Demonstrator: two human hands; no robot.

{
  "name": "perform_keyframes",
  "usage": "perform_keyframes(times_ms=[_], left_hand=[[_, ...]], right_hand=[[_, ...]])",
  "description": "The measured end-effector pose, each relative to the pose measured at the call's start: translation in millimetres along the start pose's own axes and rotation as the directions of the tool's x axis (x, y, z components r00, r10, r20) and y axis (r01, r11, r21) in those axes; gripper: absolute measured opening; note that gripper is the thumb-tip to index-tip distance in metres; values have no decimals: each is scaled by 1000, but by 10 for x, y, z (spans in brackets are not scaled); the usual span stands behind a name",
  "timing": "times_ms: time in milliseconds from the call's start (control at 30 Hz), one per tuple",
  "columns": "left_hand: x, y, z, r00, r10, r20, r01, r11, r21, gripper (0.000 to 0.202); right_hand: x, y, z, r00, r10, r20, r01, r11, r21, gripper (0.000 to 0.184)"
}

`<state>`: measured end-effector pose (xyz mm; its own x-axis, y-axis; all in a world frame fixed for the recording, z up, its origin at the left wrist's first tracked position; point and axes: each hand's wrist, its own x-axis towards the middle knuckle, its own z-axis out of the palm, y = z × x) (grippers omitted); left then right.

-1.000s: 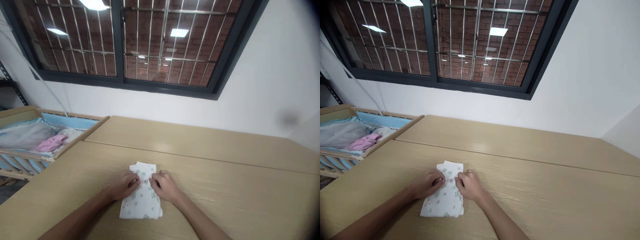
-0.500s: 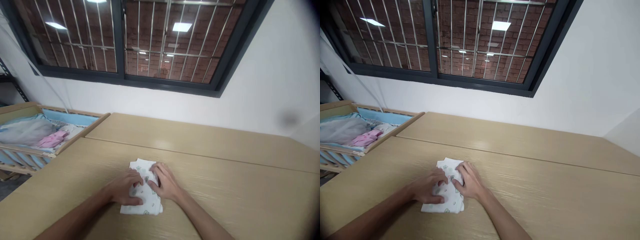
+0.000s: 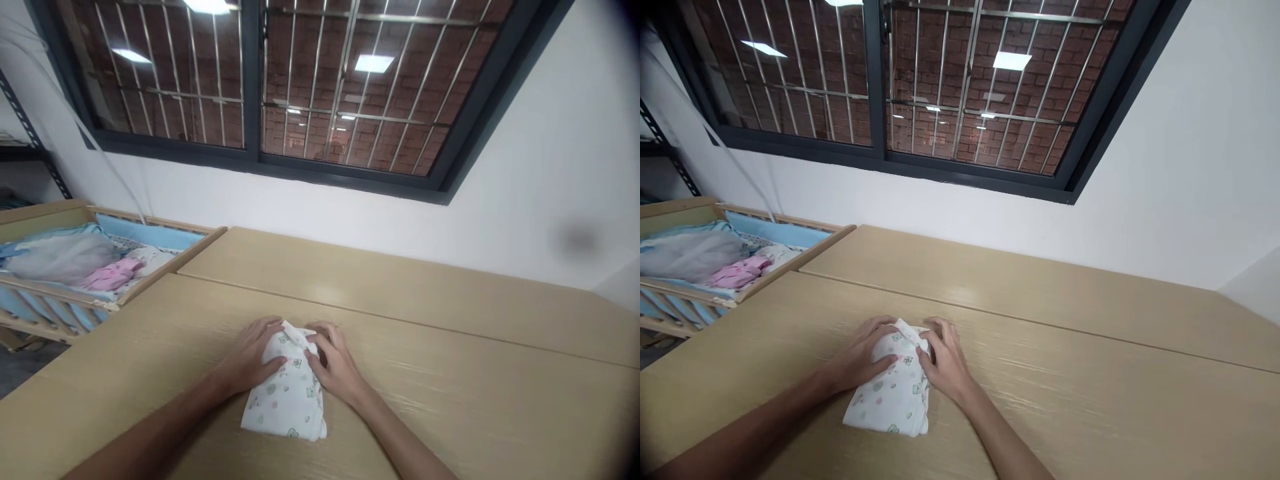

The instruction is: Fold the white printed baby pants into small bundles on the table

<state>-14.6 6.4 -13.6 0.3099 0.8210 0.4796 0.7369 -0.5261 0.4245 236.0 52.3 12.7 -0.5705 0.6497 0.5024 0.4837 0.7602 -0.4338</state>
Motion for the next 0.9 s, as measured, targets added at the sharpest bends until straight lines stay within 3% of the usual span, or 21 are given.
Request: perform_keyframes(times_ms=[133, 233, 367, 467, 633, 733, 800, 900], left_hand=[[4, -67, 50, 996, -79, -51, 82, 995, 57, 62], [10, -71, 55, 992, -122, -36, 123, 992, 40, 48], [-1, -75, 25, 997, -54, -57, 52, 998, -32, 16], [-22, -87, 2, 994, -7, -105, -6, 993, -120, 21], [14, -50, -129, 989, -50, -143, 20, 979, -204, 26], [63, 16, -403, 953, -41, -299, -8, 987, -162, 26], [76, 92, -720, 909, -64, -413, 10, 991, -132, 27], [68, 258, -1374, 757, -213, -618, 148, 977, -155, 26]], right_hand=[[-41, -12, 28, 994, -107, 23, 107, 994, -6, 19], [-85, -10, 57, 988, -156, -4, 156, 987, -26, 22], [-126, -2, 60, 990, -118, -74, 116, 993, -36, 22], [-140, -30, 37, 984, -114, -134, 114, 993, -4, 21], [-163, -245, 46, 977, -19, -211, 47, 991, 128, 22], [-137, -479, 50, 960, 75, -270, -10, 972, 234, 24], [-72, -664, -8, 927, 139, -347, -32, 954, 297, 25], [116, -954, -243, 853, 242, -463, -31, 908, 418, 25]])
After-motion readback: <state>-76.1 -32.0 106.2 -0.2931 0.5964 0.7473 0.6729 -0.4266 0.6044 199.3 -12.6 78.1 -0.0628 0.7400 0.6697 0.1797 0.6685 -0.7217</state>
